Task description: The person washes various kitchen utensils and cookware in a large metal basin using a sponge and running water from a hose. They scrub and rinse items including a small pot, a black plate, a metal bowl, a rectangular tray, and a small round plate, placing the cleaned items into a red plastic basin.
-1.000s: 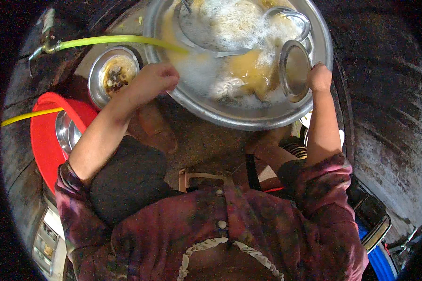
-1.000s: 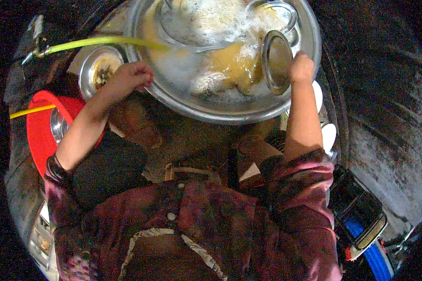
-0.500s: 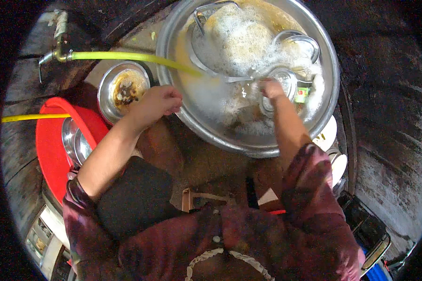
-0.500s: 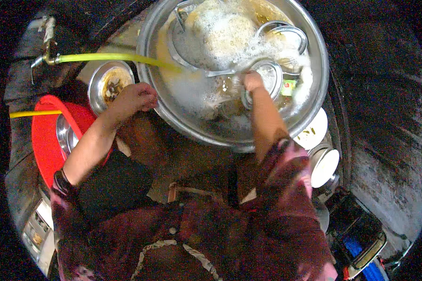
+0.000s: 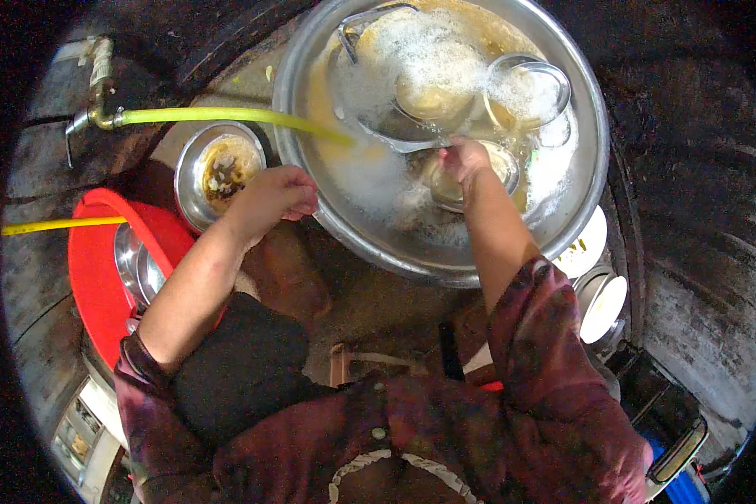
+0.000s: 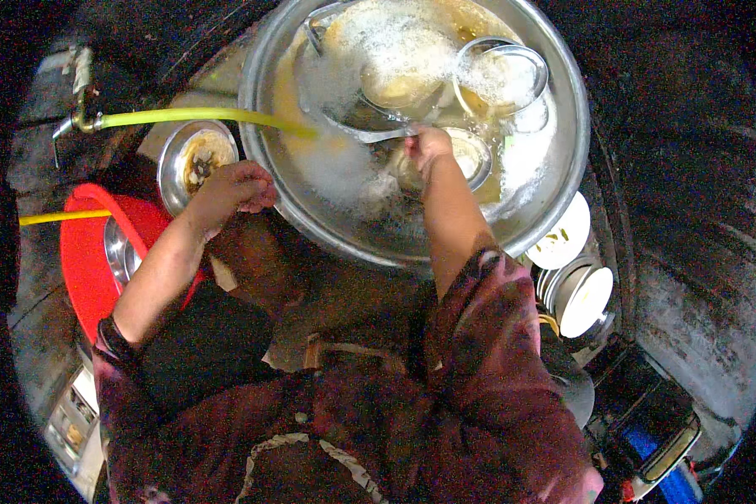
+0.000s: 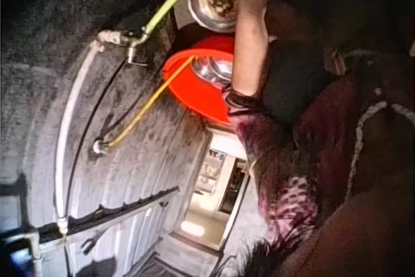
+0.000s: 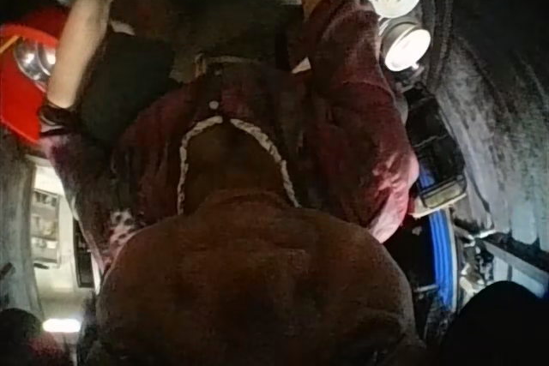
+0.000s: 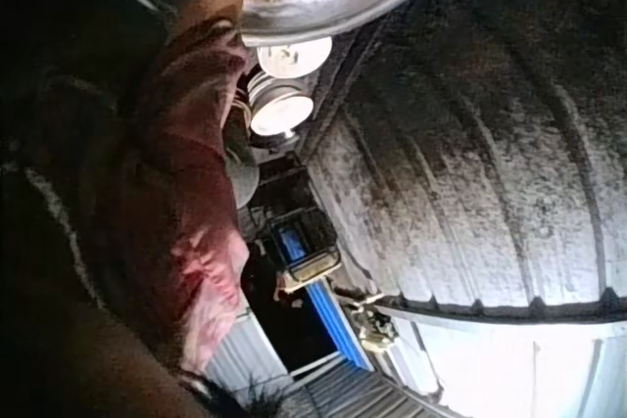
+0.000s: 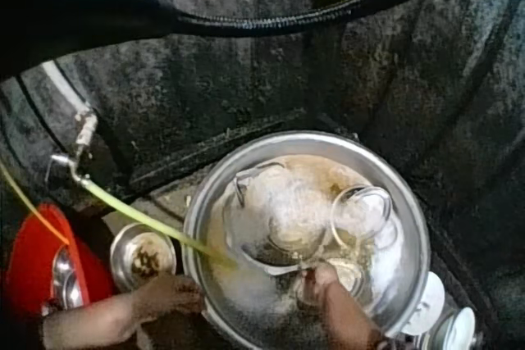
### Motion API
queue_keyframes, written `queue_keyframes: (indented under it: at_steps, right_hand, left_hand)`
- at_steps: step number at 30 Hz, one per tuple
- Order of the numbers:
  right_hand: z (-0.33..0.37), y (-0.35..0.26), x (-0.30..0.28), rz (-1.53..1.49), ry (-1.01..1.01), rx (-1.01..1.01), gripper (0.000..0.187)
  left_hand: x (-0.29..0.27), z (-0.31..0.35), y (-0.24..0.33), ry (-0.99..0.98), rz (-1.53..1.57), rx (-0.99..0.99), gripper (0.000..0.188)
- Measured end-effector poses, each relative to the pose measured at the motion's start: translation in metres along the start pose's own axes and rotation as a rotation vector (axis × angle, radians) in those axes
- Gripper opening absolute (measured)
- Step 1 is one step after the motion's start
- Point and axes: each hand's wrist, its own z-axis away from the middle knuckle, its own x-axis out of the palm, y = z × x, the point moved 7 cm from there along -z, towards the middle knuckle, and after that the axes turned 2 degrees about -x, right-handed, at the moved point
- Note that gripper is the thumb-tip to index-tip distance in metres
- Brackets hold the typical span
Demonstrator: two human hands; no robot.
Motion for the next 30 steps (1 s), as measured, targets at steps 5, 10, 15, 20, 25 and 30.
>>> queue_keyframes:
  at_steps: [5, 10, 15, 20, 25, 30]
  right_hand:
    - [0.032, -0.022, -0.016, 1.138, 0.355, -0.584, 0.020]
    - [0.077, -0.044, -0.073, 1.724, 0.758, -0.619, 0.035]
    - [0.053, -0.058, -0.132, 1.330, 0.888, -0.374, 0.045]
    - [0.042, -0.058, -0.150, 1.325, 0.670, -0.262, 0.029]
    - [0.047, -0.063, -0.148, 1.353, 0.690, -0.232, 0.028]
    - [0.048, -0.063, -0.156, 1.367, 0.757, -0.238, 0.027]
  left_hand:
    - [0.001, 0.003, -0.004, 0.048, 0.041, -0.055, 0.012]
    - [0.002, 0.002, -0.010, 0.014, 0.071, -0.056, 0.011]
    - [0.000, 0.002, -0.015, 0.007, 0.112, -0.048, 0.010]
    - [0.001, 0.000, -0.012, 0.008, 0.146, -0.039, 0.011]
    - [0.007, -0.004, -0.010, -0.030, 0.137, -0.041, 0.011]
    - [0.007, -0.002, -0.009, 0.005, 0.139, -0.035, 0.011]
